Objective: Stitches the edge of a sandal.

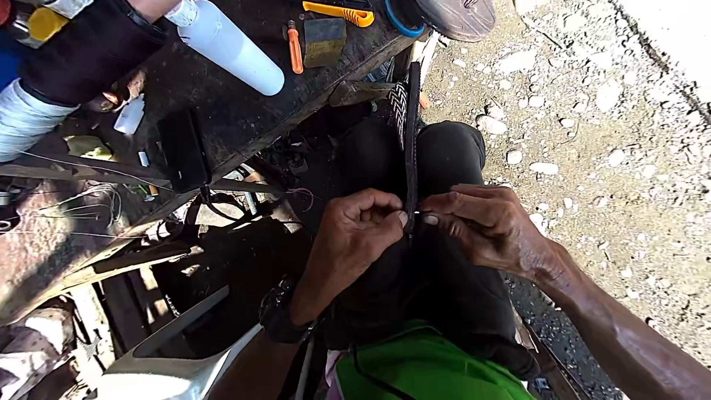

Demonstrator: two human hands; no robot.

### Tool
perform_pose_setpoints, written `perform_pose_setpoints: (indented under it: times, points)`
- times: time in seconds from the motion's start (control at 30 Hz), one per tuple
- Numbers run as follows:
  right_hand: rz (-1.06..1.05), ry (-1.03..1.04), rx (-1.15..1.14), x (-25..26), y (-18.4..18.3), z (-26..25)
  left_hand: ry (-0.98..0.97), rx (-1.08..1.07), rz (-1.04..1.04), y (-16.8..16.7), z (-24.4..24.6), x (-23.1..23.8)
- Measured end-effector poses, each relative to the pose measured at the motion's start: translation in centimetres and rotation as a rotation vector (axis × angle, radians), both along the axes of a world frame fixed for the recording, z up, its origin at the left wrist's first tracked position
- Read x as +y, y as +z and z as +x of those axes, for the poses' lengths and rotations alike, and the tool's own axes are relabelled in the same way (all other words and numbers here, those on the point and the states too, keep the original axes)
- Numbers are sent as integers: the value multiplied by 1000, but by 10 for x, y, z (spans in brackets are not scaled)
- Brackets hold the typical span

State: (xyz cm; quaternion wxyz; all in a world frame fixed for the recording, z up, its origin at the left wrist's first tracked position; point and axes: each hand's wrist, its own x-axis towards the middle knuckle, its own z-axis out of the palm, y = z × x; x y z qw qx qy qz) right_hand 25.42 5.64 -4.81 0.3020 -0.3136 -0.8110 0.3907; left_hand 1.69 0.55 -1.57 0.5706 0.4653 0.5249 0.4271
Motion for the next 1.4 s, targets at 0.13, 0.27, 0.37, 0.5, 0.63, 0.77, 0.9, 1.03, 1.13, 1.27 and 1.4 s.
perform_pose_setpoints:
  times: [0.13,0.27,0.37,0.5,0.63,0.77,0.9,1.03,1.13,1.27,1.4]
  points:
    - [8,8,41,1,-4,-6,17,-14,1,-1,-3,0]
    - [4,15,73,3,-7,-10,18,-52,-20,-2,-7,0]
    - [6,25,83,5,-8,-12,11,-96,-39,-4,-10,1]
    - [12,39,91,8,-8,-13,-6,-132,-34,-8,-13,0]
    - [20,39,83,8,-6,-14,-17,-162,-24,-10,-13,-2]
    - [33,31,88,9,-6,-17,-20,-187,-7,-13,-15,-3]
    - [49,5,90,7,-4,-21,-19,-198,6,-14,-13,-4]
    - [81,3,49,8,1,-21,-28,-204,25,-14,-14,-6]
    - [119,20,-6,10,5,-16,36,-61,157,-18,-16,-6]
    - [171,-2,-46,5,2,-12,-140,209,281,-28,-20,9]
    - [209,-21,-35,4,0,-13,-148,296,350,-9,-37,17]
